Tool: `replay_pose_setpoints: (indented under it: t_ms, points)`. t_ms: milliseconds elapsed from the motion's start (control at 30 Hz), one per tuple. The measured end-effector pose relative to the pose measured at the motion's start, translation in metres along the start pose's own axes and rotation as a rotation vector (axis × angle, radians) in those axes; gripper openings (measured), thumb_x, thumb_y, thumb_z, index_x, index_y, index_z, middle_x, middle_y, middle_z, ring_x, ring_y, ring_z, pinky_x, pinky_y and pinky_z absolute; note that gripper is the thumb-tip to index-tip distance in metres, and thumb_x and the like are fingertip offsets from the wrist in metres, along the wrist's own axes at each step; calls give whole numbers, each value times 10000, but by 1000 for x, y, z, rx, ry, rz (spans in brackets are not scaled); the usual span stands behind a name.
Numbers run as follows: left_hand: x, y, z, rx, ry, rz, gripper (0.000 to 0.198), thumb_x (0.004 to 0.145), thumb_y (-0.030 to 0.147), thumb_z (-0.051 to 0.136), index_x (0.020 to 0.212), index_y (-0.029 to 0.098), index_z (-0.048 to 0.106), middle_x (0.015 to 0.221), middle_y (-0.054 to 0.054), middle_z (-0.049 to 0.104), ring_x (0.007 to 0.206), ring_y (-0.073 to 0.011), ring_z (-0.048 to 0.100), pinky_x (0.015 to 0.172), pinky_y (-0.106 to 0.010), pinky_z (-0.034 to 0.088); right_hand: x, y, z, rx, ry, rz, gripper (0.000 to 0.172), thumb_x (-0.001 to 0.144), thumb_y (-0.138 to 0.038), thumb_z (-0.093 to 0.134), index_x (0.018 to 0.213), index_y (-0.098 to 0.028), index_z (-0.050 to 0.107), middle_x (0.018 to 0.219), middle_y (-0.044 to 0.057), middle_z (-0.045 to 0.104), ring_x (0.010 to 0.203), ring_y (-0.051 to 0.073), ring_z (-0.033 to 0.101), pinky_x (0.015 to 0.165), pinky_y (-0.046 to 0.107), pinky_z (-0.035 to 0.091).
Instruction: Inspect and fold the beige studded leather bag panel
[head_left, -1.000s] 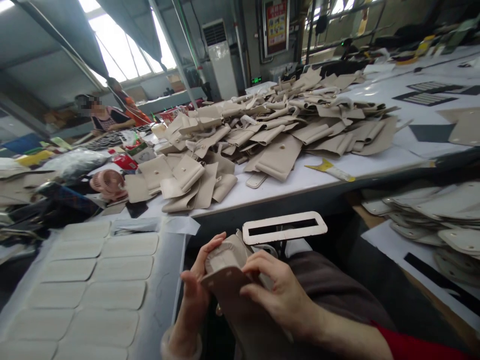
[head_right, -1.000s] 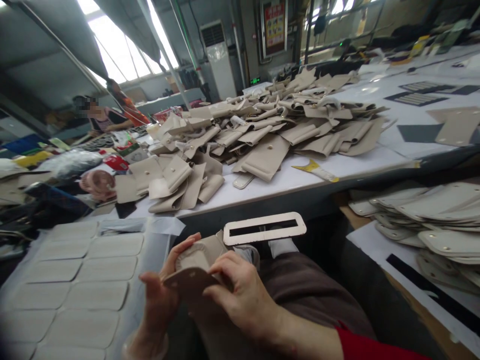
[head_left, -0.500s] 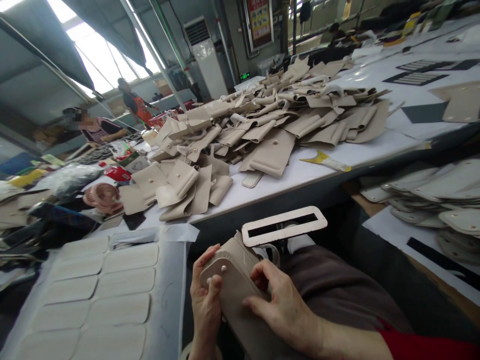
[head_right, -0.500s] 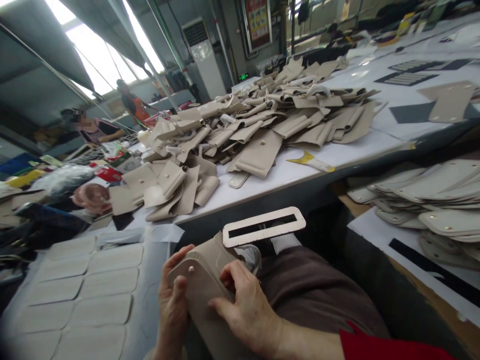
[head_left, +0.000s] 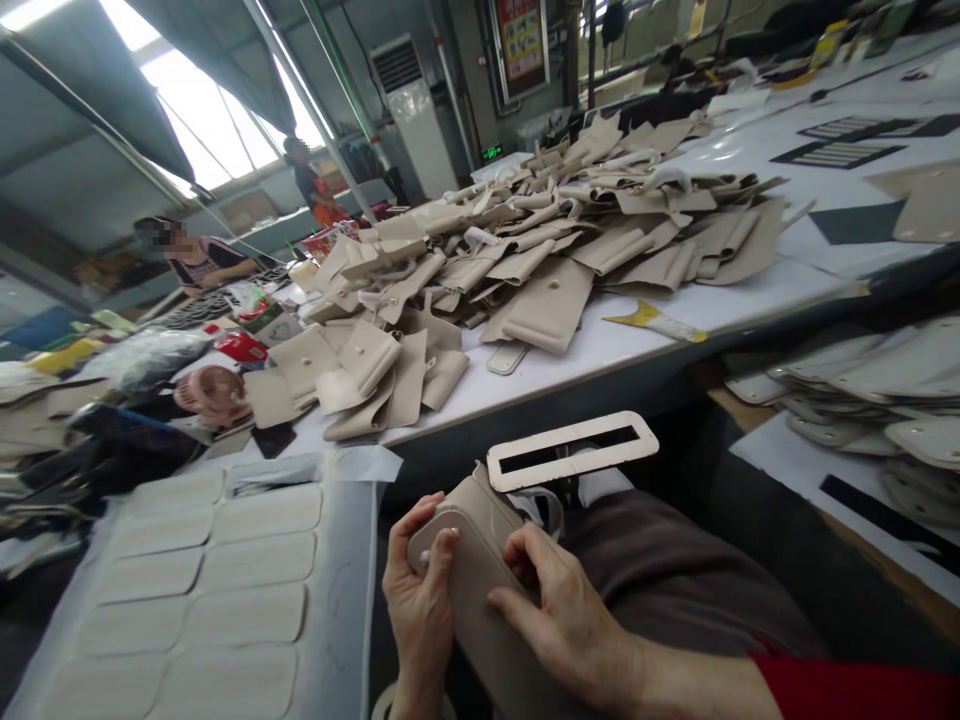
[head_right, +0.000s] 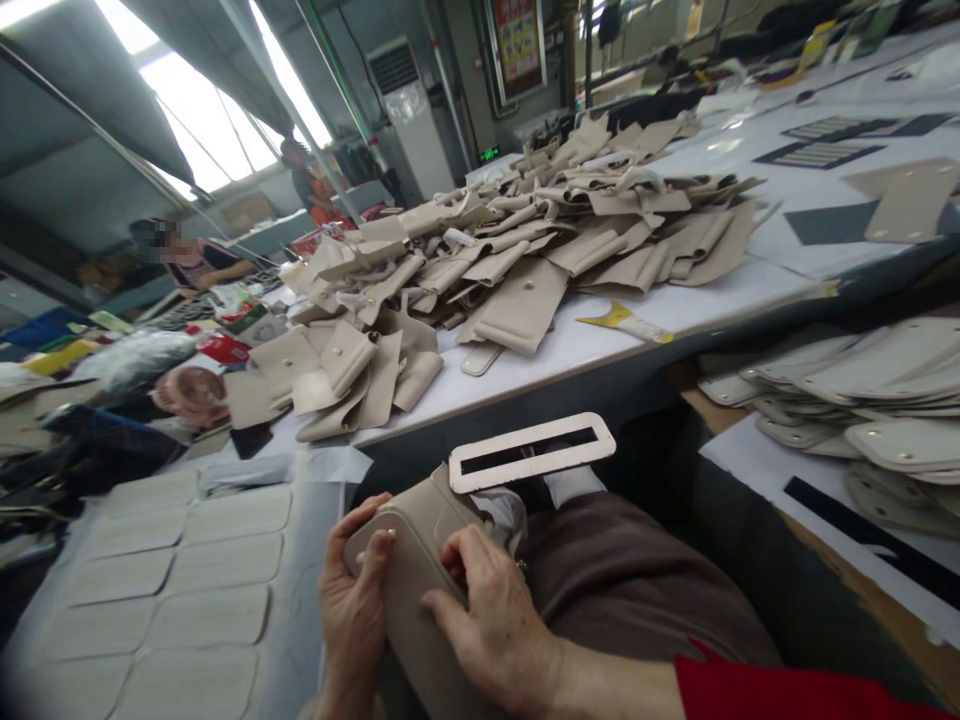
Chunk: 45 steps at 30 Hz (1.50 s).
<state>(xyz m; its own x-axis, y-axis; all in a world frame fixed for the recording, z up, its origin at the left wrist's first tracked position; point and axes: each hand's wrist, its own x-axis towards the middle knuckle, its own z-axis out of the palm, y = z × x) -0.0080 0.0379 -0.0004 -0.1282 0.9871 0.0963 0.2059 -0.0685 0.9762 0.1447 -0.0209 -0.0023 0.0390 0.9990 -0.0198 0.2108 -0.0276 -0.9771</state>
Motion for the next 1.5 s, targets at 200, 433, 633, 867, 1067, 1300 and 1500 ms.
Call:
replay_pose_setpoints:
  t_ms: [200, 433, 633, 867, 1067, 1300, 1500]
  points:
    - [2, -2, -2, -26, -6, -61, 400, 832, 473, 704, 1132, 234, 590, 1261, -63, 625, 1229, -272, 555, 1023, -378, 452, 5, -1, 2, 13, 15, -6, 190, 785, -160, 646, 851, -196, 472, 784, -15, 523, 732, 158, 511, 681, 294, 391]
    - [1, 6, -3, -105, -76, -138, 434, 859, 506, 661, 1191, 245, 561, 1286, -66, 618, 1244, -266, 551, 994, -352, 466, 23, -8, 5, -17, 21, -113, 349, 916, -289, 554, 1256, -225, 513, 726, -37, 533, 627, 142, 507, 607, 266, 378]
    - [2, 6, 0, -105, -55, -129, 426, 830, 491, 699, 1138, 217, 592, 1227, -68, 647, 1164, -244, 601, 1015, -342, 451, 32, -11, 8, -47, 3, -261, 294, 957, -258, 476, 1244, -235, 533, 880, 12, 679, 731, 160, 629, 666, 260, 434]
    - [3, 11, 3, -246, -67, -214, 443, 782, 456, 760, 1104, 203, 590, 1101, -66, 695, 908, -195, 681, 763, -251, 542, 44, -14, 5, -33, -6, -235, 211, 986, -373, 463, 1078, -226, 584, 760, -10, 667, 651, 145, 610, 592, 247, 379]
    - [3, 20, 7, -329, -46, -255, 417, 749, 432, 793, 1022, 183, 598, 998, -47, 708, 782, -154, 667, 657, -211, 545, 56, -22, 9, 27, -10, -208, 218, 987, -386, 468, 921, -208, 576, 717, -14, 615, 644, 134, 574, 613, 242, 391]
    - [10, 4, 1, -456, 106, -293, 412, 699, 376, 833, 988, 194, 602, 1013, -28, 689, 787, -139, 669, 682, -223, 554, 28, 8, 5, -30, -135, -141, 452, 907, -284, 572, 1355, -282, 515, 1261, 43, 592, 1173, 195, 547, 1034, 321, 417]
    - [17, -17, -13, -440, 389, -390, 488, 588, 381, 871, 971, 181, 643, 881, -31, 696, 659, -127, 616, 569, -212, 497, -11, 67, -18, -35, -483, 189, 591, 894, -382, 577, 1445, -193, 478, 1455, 82, 518, 1355, 250, 456, 1150, 352, 330]
